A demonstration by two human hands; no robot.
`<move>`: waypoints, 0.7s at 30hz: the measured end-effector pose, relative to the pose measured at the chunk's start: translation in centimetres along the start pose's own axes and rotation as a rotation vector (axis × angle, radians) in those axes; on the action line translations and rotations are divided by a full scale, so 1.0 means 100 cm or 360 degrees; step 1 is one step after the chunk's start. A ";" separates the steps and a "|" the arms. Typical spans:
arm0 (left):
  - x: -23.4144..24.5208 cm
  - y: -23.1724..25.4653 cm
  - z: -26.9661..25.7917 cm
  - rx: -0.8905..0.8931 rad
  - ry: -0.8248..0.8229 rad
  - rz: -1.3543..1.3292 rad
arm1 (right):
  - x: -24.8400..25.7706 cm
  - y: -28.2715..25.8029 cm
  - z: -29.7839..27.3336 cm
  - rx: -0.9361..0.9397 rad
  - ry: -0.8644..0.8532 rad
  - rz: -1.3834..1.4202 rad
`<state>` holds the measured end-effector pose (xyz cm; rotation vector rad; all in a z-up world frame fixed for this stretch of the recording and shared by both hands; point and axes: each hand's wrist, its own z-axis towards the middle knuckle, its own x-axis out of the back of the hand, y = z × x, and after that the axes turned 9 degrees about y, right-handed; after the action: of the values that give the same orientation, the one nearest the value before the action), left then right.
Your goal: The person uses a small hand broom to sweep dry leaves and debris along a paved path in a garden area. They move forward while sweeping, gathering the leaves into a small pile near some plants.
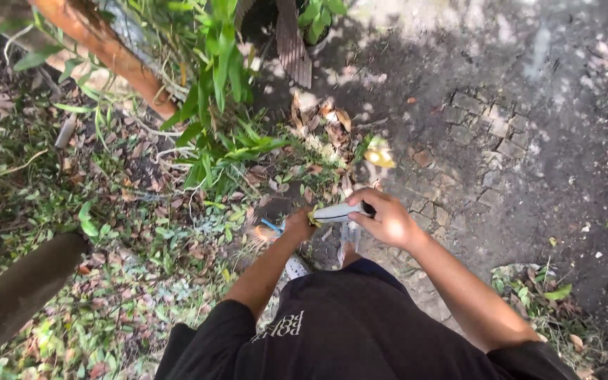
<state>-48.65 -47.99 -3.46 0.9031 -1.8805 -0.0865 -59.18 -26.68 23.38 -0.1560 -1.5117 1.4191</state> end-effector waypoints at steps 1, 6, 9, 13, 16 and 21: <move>0.000 0.008 0.017 -0.0017 0.0014 0.0003 | 0.014 -0.005 0.007 0.0012 0.0015 -0.0010; 0.043 0.093 0.053 -0.0400 0.0200 -0.0032 | 0.082 -0.014 0.029 0.0366 0.0215 0.0129; 0.033 0.119 0.113 -0.0263 0.0099 -0.0011 | 0.114 0.007 0.038 0.0463 0.0293 0.0133; 0.122 0.176 0.049 -0.0339 0.0018 -0.0022 | 0.152 0.034 0.063 0.0482 0.0394 0.0243; 0.123 0.166 0.032 -0.0341 0.0106 0.0053 | 0.169 0.042 0.086 0.0285 0.0311 0.0410; 0.087 0.099 0.007 -0.0005 0.0012 0.0164 | 0.112 0.083 0.121 -0.0441 -0.0055 0.0558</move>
<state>-56.43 -46.50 7.05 0.8016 -1.9159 -0.0236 -77.43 -24.75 25.43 -0.5932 -1.7674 1.4785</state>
